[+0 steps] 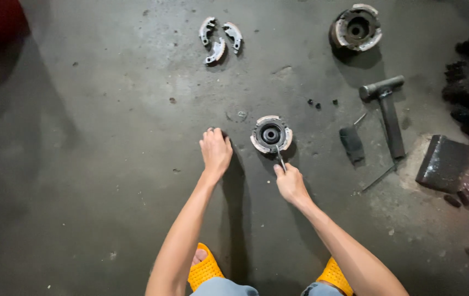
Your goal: The person kneels on the workshop floor and wipes greasy motorcycle clutch and brake components with a purple cloth. They then fit parts into a clutch hub, use pliers to work on the assembly, tap components with a hammer, and press brake shoe parts into place by hand.
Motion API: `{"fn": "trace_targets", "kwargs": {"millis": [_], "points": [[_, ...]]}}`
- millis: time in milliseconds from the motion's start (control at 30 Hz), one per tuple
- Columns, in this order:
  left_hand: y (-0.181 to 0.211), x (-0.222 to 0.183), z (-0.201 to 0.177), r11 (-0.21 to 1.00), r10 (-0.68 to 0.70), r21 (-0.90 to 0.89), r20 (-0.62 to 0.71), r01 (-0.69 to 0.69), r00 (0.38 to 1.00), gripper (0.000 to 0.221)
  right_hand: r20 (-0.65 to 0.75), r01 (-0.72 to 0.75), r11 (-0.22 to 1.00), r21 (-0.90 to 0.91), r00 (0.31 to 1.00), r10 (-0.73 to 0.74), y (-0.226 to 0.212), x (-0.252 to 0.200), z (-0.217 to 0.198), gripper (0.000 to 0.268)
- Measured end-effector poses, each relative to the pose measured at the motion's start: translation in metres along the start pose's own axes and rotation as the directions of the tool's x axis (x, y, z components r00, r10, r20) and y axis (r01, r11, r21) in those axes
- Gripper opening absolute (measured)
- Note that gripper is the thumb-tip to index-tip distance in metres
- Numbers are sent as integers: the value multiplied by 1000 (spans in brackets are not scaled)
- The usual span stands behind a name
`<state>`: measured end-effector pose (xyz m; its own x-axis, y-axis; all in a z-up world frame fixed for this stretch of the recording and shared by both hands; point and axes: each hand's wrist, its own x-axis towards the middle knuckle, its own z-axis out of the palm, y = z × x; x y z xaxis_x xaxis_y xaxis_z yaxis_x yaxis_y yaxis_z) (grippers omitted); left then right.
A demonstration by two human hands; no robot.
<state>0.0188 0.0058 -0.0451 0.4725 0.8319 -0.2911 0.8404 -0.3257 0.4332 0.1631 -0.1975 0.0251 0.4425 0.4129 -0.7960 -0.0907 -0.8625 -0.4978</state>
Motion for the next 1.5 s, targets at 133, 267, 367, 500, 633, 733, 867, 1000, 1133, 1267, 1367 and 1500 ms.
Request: {"fn": "trace_targets", "kwargs": {"millis": [133,267,367,500,633,733,867,1000,1133,1267,1367,1500], "points": [[36,-20,-37,953,288,189,-320,-237,903,23,-130,162,986,-28,978,-165,10,10,9,38],[79,-36,-62,846,3,-532,-57,-33,998,22,-115,139,990,-18,983,-140,20,15,17,39],[94,-35,-57,813,157,-573,47,-102,987,21,-160,199,979,-29,966,-201,17,14,16,38],[97,-28,-31,810,371,-492,8,-320,928,21,-165,214,977,-6,963,-212,14,11,11,36],[124,-29,-60,873,354,-408,151,-268,923,24,-85,131,991,30,988,-128,9,7,7,36],[122,-28,-51,927,255,-330,211,-177,944,25,-132,192,981,5,973,-190,12,8,9,36],[117,-29,-30,925,348,-197,91,-326,933,22,-123,169,986,18,978,-165,5,3,6,36],[114,-33,-15,926,355,-157,58,-343,933,22,-59,87,996,36,995,-85,-3,-2,2,35],[110,-42,-16,918,373,-143,-9,-370,928,24,-112,161,987,6,981,-159,6,4,6,34],[112,-52,-33,853,485,-167,-99,-495,869,19,-97,167,986,27,982,-163,5,4,7,34],[105,-54,-30,789,560,-182,-181,-587,809,26,-114,188,982,6,976,-186,5,3,8,34],[94,-53,-15,802,515,-251,-169,-542,840,27,-143,212,977,-38,966,-215,-5,-5,4,35]]}}
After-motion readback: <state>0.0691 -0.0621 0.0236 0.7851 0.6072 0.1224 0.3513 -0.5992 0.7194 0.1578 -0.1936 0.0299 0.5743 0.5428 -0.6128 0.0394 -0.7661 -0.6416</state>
